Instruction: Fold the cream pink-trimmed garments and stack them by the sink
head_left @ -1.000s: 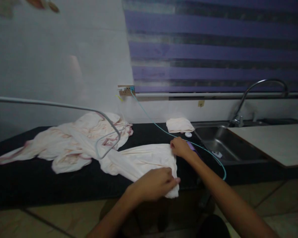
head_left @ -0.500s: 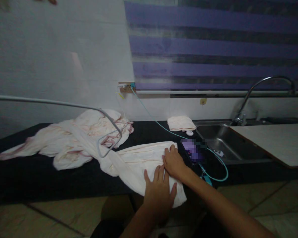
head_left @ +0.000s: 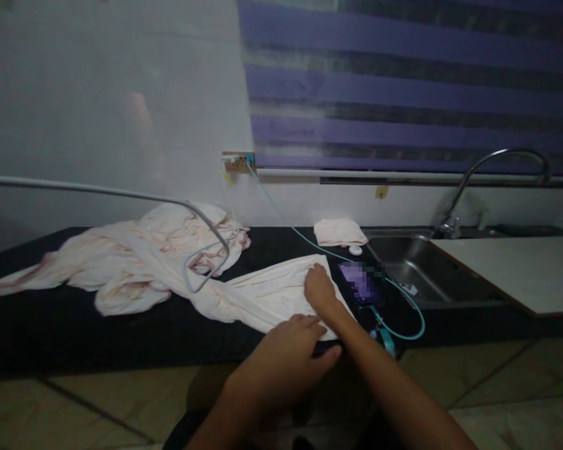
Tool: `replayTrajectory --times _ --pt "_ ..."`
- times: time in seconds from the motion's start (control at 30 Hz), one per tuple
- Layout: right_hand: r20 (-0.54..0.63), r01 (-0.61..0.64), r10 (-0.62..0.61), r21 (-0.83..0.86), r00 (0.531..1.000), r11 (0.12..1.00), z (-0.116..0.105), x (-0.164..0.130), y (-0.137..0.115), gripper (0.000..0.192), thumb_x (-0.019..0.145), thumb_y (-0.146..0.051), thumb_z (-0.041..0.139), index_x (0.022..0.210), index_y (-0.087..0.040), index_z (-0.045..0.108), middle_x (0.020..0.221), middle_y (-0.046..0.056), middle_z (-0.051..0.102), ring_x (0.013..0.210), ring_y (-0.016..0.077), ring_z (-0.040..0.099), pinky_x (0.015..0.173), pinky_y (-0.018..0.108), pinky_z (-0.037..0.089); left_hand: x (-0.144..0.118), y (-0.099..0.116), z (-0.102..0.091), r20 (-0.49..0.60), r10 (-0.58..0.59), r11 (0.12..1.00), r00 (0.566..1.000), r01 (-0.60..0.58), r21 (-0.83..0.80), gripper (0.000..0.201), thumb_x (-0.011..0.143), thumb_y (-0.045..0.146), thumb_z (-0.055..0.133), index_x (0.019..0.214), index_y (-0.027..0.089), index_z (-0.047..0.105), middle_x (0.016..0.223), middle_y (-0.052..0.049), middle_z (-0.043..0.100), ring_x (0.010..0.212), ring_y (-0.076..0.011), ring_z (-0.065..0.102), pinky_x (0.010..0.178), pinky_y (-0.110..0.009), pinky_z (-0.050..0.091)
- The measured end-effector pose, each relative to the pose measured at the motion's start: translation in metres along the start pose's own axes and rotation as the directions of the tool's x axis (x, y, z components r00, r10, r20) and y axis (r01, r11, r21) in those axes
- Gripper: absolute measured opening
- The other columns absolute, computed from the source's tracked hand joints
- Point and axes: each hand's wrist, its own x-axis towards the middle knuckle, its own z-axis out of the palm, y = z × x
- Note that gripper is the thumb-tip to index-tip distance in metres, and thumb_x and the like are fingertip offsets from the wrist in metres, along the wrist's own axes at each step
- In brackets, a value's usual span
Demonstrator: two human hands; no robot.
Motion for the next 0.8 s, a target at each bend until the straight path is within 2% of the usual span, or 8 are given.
replayTrajectory --times 0.07,0.13,0.23,0.37,0.47,0.53,0.67,0.8 --pt "-0.132 -0.014 0.021 0.056 0.991 0.998 0.001 -0.006 -0.002 0.057 0.086 0.004 0.037 0.141 -0.002 0.053 0.147 0.028 0.049 0.139 0.0288 0.046 0.113 0.043 0.04 -0.01 -0.029 -0.014 -0.087 -0.023 0.998 0.996 0.028 0.054 0.045 0.103 0.054 0.038 0.117 0.024 0.068 0.122 -0.011 0.069 0.114 -0.0272 0.063 0.102 -0.043 0.05" --pt "-0.235 0.091 -0.057 0.135 0.97 0.987 0.0 -0.009 -0.004 0.065 0.085 0.005 0.036 0.147 -0.008 0.046 0.151 0.022 0.046 0.137 0.024 0.048 0.11 0.037 0.042 -0.012 -0.062 -0.017 -0.133 -0.081 0.977 0.988 0.105 0.184 0.043 0.104 0.046 0.036 0.107 0.018 0.068 0.114 -0.014 0.068 0.108 -0.0276 0.063 0.098 -0.043 0.05" --pt "-0.173 0.184 -0.153 0.18 0.973 0.966 -0.001 -0.008 -0.002 0.054 0.09 0.0 0.039 0.141 -0.011 0.052 0.139 0.018 0.055 0.125 0.0219 0.055 0.106 0.033 0.045 -0.011 -0.094 -0.007 -0.094 -0.14 0.934 0.986 0.163 0.319 0.041 0.105 0.035 0.033 0.098 0.014 0.067 0.106 -0.016 0.069 0.101 -0.0281 0.065 0.093 -0.043 0.05" --pt "-0.025 0.029 -0.027 0.1 0.999 0.995 0.002 -0.001 0.004 0.035 0.096 -0.014 0.046 0.125 -0.007 0.062 0.129 0.022 0.062 0.124 0.0279 0.055 0.11 0.039 0.04 -0.027 -0.079 0.012 0.014 -0.172 0.921 0.985 0.156 0.357 0.048 0.107 0.033 0.023 0.101 0.015 0.067 0.099 -0.015 0.073 0.097 -0.0304 0.07 0.091 -0.048 0.052" --pt "-0.027 -0.067 0.068 0.03 0.997 0.997 0.008 0.003 0.005 0.044 0.099 -0.024 0.047 0.136 -0.003 0.058 0.144 0.026 0.055 0.135 0.0345 0.048 0.117 0.047 0.031 -0.046 -0.056 0.022 0.064 -0.315 0.896 0.947 0.275 0.348 0.047 0.108 0.039 0.024 0.116 0.014 0.063 0.097 -0.016 0.074 0.093 -0.0347 0.073 0.08 -0.049 0.055" --pt "-0.027 -0.138 0.138 -0.023 0.99 0.99 0.012 0.004 0.003 0.053 0.101 -0.031 0.044 0.144 -0.001 0.052 0.153 0.028 0.048 0.142 0.0369 0.042 0.119 0.05 0.027 -0.055 -0.054 0.023 0.05 -0.415 0.853 0.908 0.37 0.369 0.048 0.107 0.043 0.026 0.124 0.014 0.06 0.095 -0.016 0.074 0.092 -0.0374 0.074 0.076 -0.051 0.056" --pt "-0.024 -0.237 0.236 -0.05 0.972 0.97 0.017 0.003 -0.001 0.06 0.103 -0.033 0.039 0.152 0.001 0.044 0.159 0.03 0.04 0.148 0.0383 0.036 0.12 0.052 0.023 -0.059 -0.082 0.008 -0.024 -0.485 0.796 0.874 0.452 0.403 0.052 0.108 0.041 0.022 0.109 0.015 0.066 0.099 -0.015 0.073 0.095 -0.0359 0.074 0.079 -0.051 0.057" --pt "-0.025 -0.259 0.259 -0.029 0.966 0.965 0.017 0.003 -0.001 0.06 0.103 -0.033 0.037 0.153 0.0 0.043 0.16 0.028 0.039 0.149 0.0375 0.036 0.12 0.05 0.024 -0.061 -0.112 -0.013 -0.069 -0.346 0.801 0.936 0.333 0.497 0.046 0.105 0.03 0.03 0.093 0.013 0.071 0.109 -0.017 0.07 0.109 -0.0349 0.068 0.095 -0.054 0.052"
